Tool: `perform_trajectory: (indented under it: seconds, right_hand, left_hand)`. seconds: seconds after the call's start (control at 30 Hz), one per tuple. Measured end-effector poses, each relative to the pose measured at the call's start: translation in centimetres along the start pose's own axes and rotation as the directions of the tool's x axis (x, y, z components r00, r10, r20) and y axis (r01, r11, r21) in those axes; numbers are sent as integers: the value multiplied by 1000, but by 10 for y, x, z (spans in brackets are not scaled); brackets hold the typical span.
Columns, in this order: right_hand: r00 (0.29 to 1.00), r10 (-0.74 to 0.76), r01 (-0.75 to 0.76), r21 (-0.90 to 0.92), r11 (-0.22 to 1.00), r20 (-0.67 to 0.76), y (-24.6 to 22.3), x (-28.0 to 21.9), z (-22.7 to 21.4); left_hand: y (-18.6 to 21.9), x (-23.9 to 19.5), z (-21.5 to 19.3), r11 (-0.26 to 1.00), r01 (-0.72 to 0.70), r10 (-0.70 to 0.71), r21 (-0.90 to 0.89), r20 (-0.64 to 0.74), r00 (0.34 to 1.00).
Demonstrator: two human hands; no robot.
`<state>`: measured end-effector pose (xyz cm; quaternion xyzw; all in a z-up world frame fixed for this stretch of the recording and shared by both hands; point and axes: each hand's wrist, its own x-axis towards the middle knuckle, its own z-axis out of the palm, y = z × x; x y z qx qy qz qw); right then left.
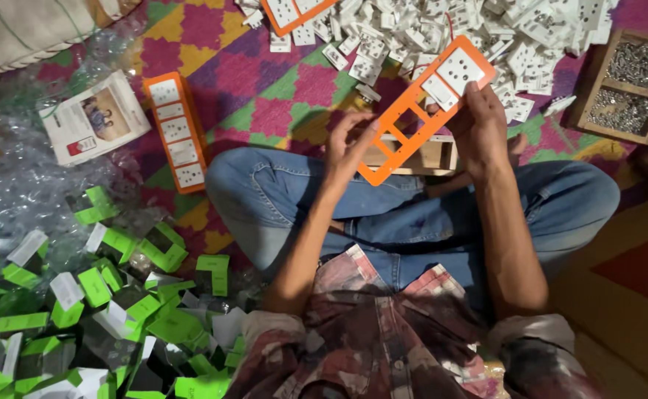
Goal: The person sits on the floor and assembles white electrical socket modules into an orange plastic frame. They pick up modules from a large pile, insert them into the frame slots, and secure them with screws from a nearby wooden box. The person works continuously, filling the frame with multiple modules.
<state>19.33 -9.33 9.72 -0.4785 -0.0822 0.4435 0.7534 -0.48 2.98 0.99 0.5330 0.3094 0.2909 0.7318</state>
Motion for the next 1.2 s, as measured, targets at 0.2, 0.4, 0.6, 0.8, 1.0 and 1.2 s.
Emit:
perform_trajectory:
  seconds: [0.2,0.4,0.6,0.8,1.0,1.2]
  right_hand:
    - [998,-64,65,-28,998,20,1,-6,6]
    - [988,-139,148,-148,978,74,4,-7,10]
    - [991,-133,133,-254,958,18,2,-9,13]
    - [984,-173,176,-192,965,34,9,-8,5]
    - [989,-131,128,46,991,67,7,-3,-4]
    - [977,-169,176,-41,983,133,5,-6,1]
  left_hand:
    - [4,-3,-6,976,173,-182,-130,-62,981]
    - [5,-2,-6,992,49,-56,-113,-65,996]
    - [7,-4,-4,995,1,-7,-95,-58,998]
    - [10,-5,-4,997,21,-25,-76,-62,998]
    - [8,-4,-4,996,2,-7,-94,-59,998]
    - [5,-4,-6,997,33,-37,-67,-62,997]
